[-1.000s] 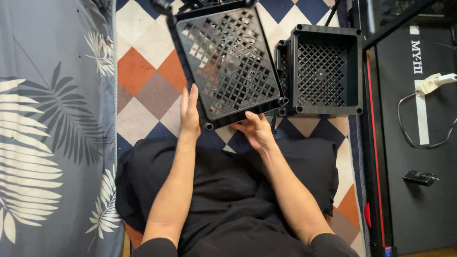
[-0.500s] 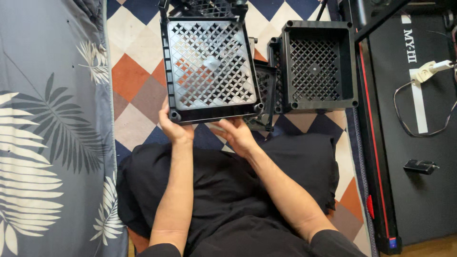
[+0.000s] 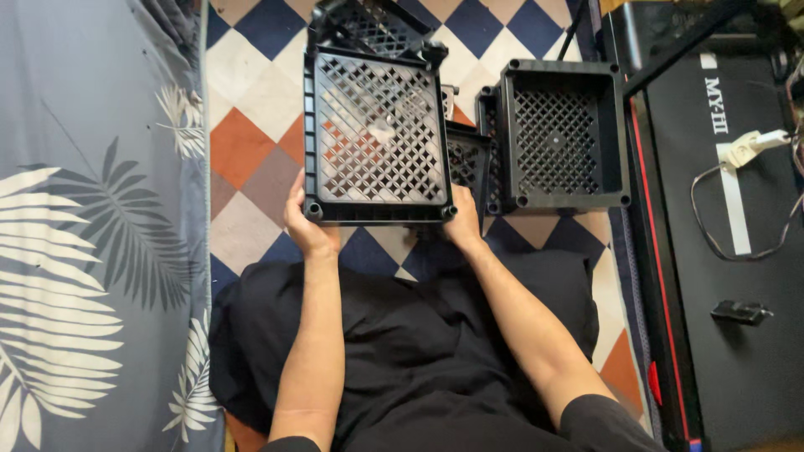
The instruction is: The person unpacks a cardboard box containing black plastic crate parts and small connectors. They remove the crate sections and connectors, then proceed to assemble the crate by inserting the connectors into the corners of the crate sections.
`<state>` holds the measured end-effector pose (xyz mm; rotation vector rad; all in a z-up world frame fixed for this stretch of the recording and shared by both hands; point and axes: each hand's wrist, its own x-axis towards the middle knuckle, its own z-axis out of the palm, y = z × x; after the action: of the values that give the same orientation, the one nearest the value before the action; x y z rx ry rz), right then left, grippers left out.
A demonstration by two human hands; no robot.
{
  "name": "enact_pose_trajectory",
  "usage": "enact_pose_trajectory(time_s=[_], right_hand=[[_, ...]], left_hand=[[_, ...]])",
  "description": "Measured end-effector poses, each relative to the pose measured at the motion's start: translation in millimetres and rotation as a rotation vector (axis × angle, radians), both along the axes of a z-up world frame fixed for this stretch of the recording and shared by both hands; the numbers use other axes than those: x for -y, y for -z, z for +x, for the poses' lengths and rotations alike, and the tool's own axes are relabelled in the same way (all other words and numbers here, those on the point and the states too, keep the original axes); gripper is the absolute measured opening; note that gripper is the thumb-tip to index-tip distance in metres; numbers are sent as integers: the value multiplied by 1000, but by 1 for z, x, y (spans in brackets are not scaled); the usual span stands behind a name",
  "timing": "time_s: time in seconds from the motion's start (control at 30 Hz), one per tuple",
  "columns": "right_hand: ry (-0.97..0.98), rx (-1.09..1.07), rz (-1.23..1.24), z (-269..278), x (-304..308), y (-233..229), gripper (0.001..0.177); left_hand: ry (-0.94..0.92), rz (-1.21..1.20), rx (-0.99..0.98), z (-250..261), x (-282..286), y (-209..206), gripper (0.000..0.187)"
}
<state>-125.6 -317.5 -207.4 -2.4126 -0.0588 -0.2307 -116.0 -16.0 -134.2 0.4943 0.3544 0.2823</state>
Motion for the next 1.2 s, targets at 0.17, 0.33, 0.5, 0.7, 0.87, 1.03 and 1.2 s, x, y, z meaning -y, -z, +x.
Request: enact_pose_trajectory(time_s=[0.17,0.33,0.5,0.7,0.87,1.03,1.2], right_hand=[[154,-72,107,-4,0,-1,45],[299,-32,382,-17,11,-10,52],[225,80,654,-33,32,-57,46],[1,-7,930,-33,3,-139,41],[-213,-264,809,-27,-57,-176,29],[-407,-43,263,-23,-104,-204,30],[-554,96,149,-15,-127,-226,33]], left_hand=[[6,32,14,-3,-2,8,51],[17,45,15,0,1,12,51],[29,77,-4,-3,4,18,49],[70,87,-6,-5,16,27,48],[95,131,-21,-5,23,33,47],[105,118,31,-5,26,36,45],[116,115,22,-5,29,33,44]])
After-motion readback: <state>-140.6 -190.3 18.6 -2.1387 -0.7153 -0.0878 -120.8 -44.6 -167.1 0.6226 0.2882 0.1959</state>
